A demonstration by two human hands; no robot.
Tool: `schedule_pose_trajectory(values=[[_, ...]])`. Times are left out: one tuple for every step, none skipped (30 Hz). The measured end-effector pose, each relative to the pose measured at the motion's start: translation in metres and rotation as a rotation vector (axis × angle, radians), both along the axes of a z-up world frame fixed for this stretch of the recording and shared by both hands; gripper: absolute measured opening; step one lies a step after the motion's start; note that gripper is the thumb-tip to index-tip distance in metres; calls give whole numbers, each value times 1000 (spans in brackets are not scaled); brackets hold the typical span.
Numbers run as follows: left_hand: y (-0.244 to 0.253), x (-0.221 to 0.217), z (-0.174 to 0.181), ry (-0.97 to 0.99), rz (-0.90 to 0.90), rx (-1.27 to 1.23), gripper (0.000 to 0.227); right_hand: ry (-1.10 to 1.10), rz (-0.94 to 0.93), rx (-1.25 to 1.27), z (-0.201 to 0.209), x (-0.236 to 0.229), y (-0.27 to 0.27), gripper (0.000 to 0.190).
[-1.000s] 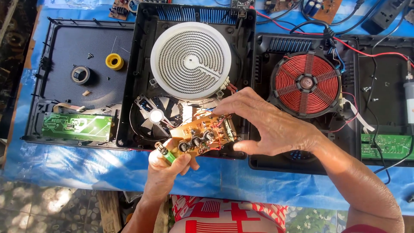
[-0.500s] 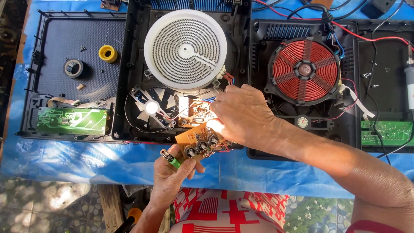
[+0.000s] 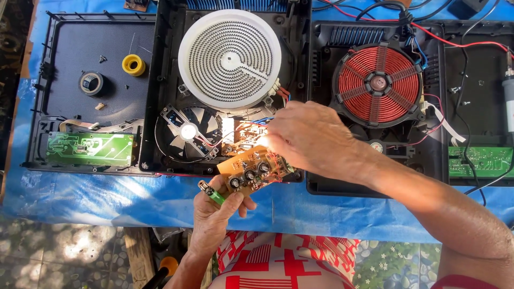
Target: Repairing the internal components of an induction cooker by soldering and adjusting circuit boards.
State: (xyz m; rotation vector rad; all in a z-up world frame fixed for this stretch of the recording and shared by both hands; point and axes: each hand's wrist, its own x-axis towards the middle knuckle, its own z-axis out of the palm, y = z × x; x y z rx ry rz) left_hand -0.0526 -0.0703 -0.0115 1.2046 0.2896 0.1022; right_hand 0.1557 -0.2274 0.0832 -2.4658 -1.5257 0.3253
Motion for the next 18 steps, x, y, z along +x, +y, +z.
schedule_pose_trajectory(values=[[0,1,-1,-17,23,-32,30,108,17,191,11,1,-6,35],[0,1,-4,-17,25,-30,30,108,19,193,11,1,-11,35],[1,2,-7,3,35,-42,26,172,50,248,10,2,-16,16],[1,3,-10,22,39,-55,22,234,77,303,10,2,-23,8],[1,4,-9,21,36,-55,22,233,74,304,8,0,-25,8],[0,5,-8,27,37,-85,27,156,83,307,5,-2,-29,24],[0,6,-7,34,39,-115,33,80,92,309,3,-4,-32,44],[0,8,-5,34,33,-118,33,80,87,307,3,-6,-36,44],[0,11,-3,7,35,-175,28,140,52,348,2,-7,-40,52],[-1,12,-1,-19,38,-234,23,202,17,387,2,-9,-44,64],[-1,16,0,-17,35,-238,23,203,13,383,-1,-9,-47,64],[-2,20,1,-49,30,-232,26,201,-11,352,-4,-10,-50,76],[-3,23,2,-82,26,-225,30,199,-35,320,-6,-10,-53,89],[-2,27,4,-83,18,-228,30,196,-41,318,-14,-11,-54,89],[-1,30,7,-25,-39,-244,21,155,-15,352,-21,-12,-55,96],[0,33,9,32,-96,-256,13,114,13,388,-27,-13,-55,104],[1,35,7,30,-103,-256,13,109,8,388,-30,-13,-57,104],[3,38,4,63,-128,-228,6,102,26,405,-33,-13,-59,99]])
